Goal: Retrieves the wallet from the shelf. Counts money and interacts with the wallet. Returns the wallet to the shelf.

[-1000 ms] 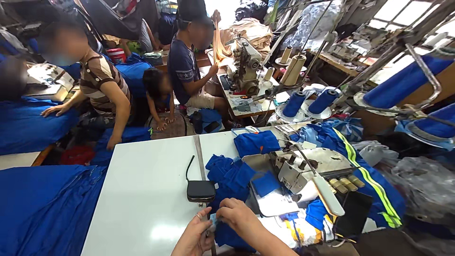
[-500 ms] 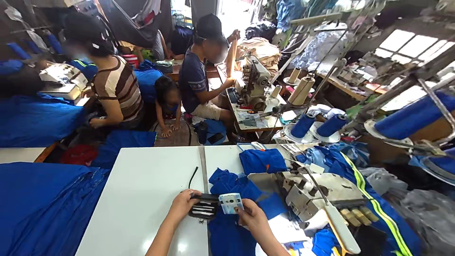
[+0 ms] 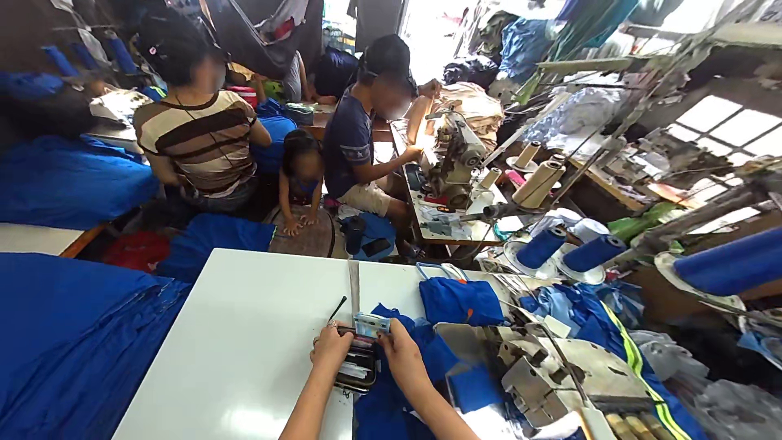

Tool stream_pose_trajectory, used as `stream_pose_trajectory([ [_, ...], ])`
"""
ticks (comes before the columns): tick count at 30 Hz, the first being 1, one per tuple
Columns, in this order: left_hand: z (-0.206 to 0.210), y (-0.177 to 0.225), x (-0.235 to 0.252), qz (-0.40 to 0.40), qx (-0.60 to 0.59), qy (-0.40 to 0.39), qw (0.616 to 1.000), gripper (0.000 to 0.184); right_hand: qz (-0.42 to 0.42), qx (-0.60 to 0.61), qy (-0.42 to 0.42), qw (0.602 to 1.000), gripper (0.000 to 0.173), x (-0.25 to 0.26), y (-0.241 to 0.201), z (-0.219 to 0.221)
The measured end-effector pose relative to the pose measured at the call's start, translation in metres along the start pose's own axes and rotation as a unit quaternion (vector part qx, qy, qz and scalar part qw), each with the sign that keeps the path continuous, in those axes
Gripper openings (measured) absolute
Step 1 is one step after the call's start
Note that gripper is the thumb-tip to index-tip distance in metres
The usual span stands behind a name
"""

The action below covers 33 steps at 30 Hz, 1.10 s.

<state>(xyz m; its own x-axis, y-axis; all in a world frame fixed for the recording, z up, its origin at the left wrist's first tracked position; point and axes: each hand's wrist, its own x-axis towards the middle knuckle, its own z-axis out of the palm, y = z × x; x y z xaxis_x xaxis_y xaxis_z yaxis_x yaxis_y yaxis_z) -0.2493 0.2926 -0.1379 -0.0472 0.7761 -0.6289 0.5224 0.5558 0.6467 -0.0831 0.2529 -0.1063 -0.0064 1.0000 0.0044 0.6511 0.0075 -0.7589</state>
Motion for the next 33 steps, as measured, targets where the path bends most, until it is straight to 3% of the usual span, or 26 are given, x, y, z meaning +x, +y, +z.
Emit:
stream_pose_trajectory([
  [7, 0.002, 0.004, -0.007, -0.017, -0.008, 0.02, 1.0, 0.051, 0.052, -0.035, 0.022, 0.998, 0.033, -0.004, -0.007, 0.008],
  [13, 0.003, 0.006, -0.01, -0.025, -0.007, 0.03, 0.999, 0.043, 0.067, -0.031, 0.027, 0.997, 0.032, -0.005, -0.011, 0.012],
  [24, 0.004, 0.008, -0.011, -0.026, 0.03, 0.009, 0.999, 0.062, -0.047, -0.057, 0.075, 0.994, 0.027, -0.013, -0.003, 0.023],
  [33, 0.003, 0.004, -0.009, -0.002, 0.045, -0.01, 0.999, 0.071, 0.045, -0.059, 0.066, 0.995, 0.032, -0.021, -0.008, 0.015],
])
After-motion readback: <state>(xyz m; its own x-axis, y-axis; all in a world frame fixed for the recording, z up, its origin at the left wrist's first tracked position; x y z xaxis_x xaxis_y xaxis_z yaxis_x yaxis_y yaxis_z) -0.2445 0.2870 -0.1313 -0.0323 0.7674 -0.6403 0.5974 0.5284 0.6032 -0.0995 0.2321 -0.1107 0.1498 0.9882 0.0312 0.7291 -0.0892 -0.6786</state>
